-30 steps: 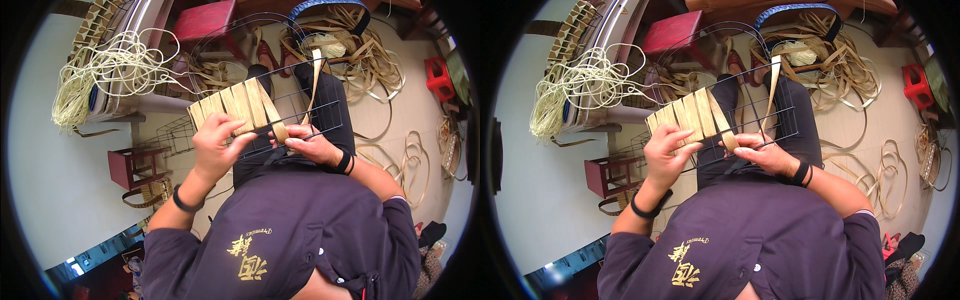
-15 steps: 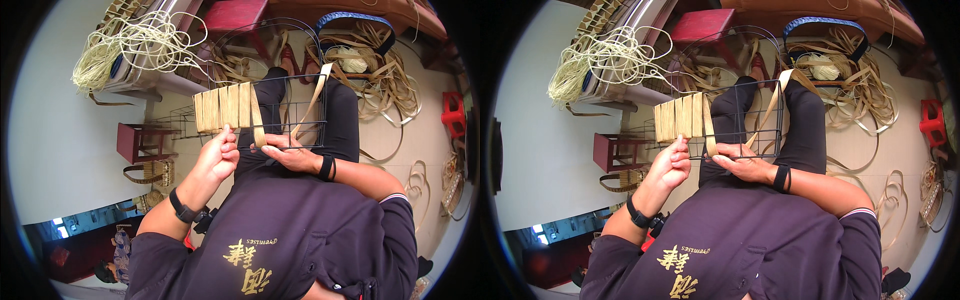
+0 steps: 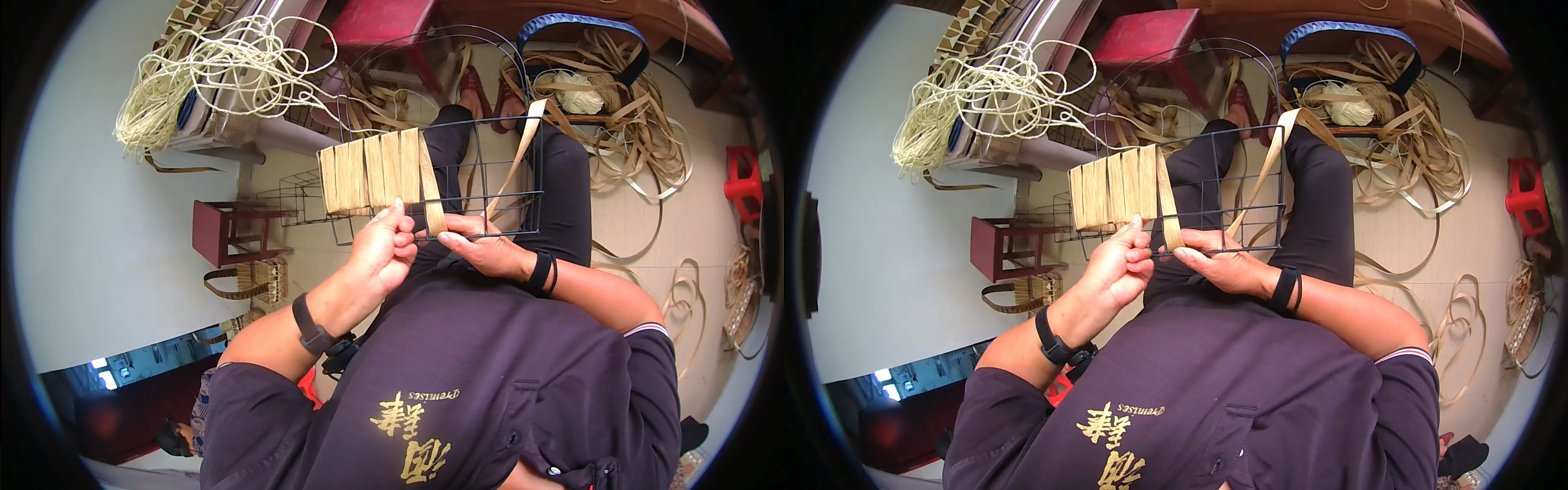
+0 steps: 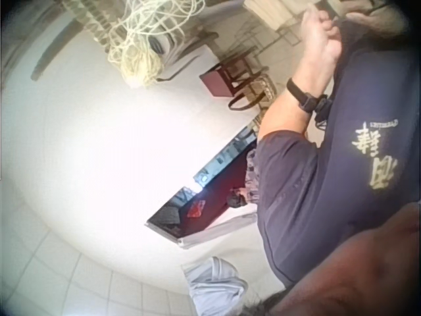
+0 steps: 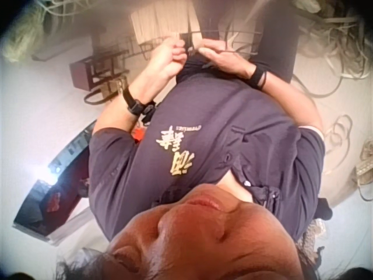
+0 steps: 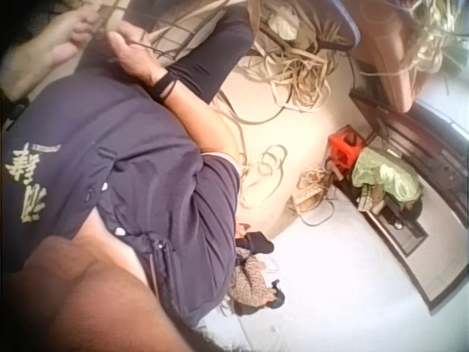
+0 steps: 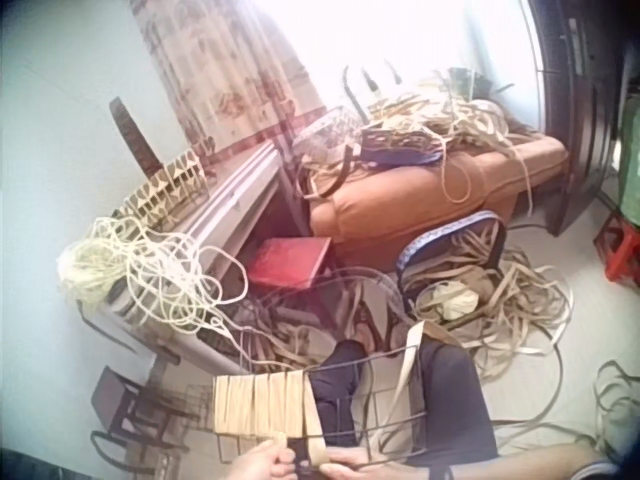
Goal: The person weaves bamboo strips into a metal wire frame to construct a basket.
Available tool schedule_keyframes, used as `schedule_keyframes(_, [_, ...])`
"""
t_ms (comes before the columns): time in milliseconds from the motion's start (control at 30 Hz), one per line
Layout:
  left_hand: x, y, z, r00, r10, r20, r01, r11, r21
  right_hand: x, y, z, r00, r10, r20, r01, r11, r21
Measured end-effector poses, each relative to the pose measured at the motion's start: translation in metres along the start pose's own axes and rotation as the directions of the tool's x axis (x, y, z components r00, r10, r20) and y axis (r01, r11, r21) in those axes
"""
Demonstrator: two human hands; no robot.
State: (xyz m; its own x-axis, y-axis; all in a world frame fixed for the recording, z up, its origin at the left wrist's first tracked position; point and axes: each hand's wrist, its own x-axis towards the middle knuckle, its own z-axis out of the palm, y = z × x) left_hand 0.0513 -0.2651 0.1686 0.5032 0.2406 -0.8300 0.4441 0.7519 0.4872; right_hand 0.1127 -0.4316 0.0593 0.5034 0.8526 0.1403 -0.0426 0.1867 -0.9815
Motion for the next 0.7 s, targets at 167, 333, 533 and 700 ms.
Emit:
schedule_keyframes(167, [0.003, 0.007, -0.012, 0.998, -0.018, 0.062, 0.01, 0.991, 0.131, 0.004, -0.011, -0.002, 1.0, 0.025, 0.017, -0.026, 0.997, 0.075])
schedule_keyframes(333, [-0.029, 0.046, -0.023, 0.895, 0.164, 0.415, -0.436, 0.116, 0.893, 0.002, -0.013, -0.002, 0.993, 0.095, 0.067, -0.096, 0.995, 0.021])
schedule_keyframes(533, [-0.014, 0.075, -0.007, 0.194, 0.331, 0.924, -0.737, -0.573, 0.36, 0.003, -0.015, 0.0, 0.985, 0.14, 0.101, -0.149, 0.985, 0.092])
schedule_keyframes(700, [0.011, 0.06, 0.009, 0.244, 0.041, 0.969, -0.828, -0.511, 0.23, -0.004, -0.018, 0.003, 0.981, 0.192, 0.03, -0.192, 0.932, 0.307])
